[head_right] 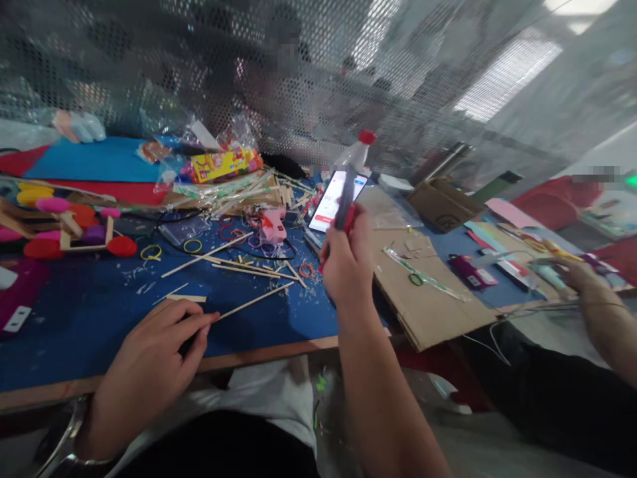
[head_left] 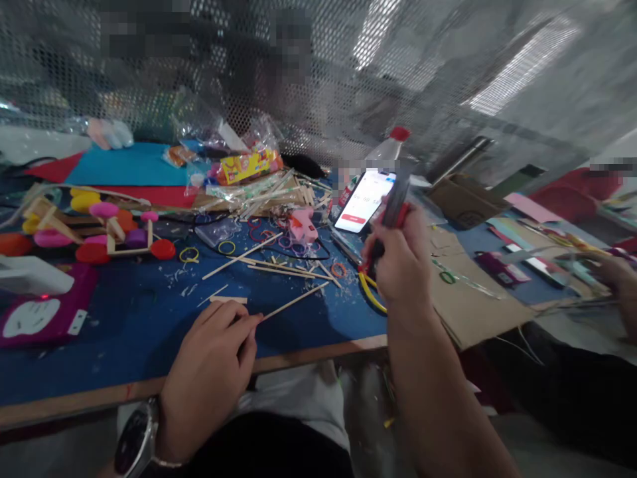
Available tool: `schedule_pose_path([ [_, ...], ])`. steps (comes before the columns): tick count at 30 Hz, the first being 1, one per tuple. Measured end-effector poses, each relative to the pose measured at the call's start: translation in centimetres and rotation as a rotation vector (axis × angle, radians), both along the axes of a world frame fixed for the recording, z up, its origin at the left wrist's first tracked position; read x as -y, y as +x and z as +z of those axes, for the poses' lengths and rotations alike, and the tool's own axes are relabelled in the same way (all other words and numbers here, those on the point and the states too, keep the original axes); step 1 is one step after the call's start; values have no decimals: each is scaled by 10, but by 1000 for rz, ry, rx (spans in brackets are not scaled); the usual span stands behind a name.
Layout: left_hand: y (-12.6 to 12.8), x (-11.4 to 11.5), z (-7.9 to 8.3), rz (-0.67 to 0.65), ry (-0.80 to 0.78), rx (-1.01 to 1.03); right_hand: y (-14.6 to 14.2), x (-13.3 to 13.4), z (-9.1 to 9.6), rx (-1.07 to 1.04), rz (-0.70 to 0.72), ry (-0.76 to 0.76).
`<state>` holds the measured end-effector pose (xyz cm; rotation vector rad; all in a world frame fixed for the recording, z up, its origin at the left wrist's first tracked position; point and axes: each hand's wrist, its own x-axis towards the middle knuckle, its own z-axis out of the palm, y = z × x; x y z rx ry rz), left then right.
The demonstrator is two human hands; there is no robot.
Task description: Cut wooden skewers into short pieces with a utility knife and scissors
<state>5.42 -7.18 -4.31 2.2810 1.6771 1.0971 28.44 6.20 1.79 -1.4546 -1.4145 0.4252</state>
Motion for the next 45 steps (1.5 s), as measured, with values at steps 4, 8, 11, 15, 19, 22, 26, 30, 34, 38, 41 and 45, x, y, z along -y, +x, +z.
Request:
schedule_pose_path([
  [4, 2, -1, 0, -30, 26, -29, 6, 76, -17, 171, 378, -187],
  [8, 5, 0, 3, 4, -4, -44, 18, 111, -30, 454, 493, -84],
  [11, 6, 1, 5, 12, -48, -68, 22, 118, -34, 533, 570, -118],
  [15, 9, 4, 6, 65, -84, -98, 26, 117, -36, 529, 597, -149],
  [19, 10, 16, 5, 148, -93, -124, 34, 111, -40, 590, 537, -146],
  [22, 8, 25, 4, 191, -90, -161, 38, 109, -43, 623, 542, -121],
  [26, 7, 28, 2, 152, -107, -185, 38, 109, -45, 645, 527, -104],
  [30, 10, 28, -2, 157, -150, -148, 39, 108, -47, 657, 570, -108],
  [34, 9, 33, -4, 159, -189, -155, 42, 108, -51, 670, 554, -92],
  [38, 7, 34, -2, 125, -204, -181, 42, 111, -50, 686, 545, -100],
  [41, 8, 28, -2, 88, -175, -211, 38, 112, -47, 703, 554, -129],
  [45, 10, 20, -4, -19, -107, -263, 30, 114, -42, 709, 573, -151],
])
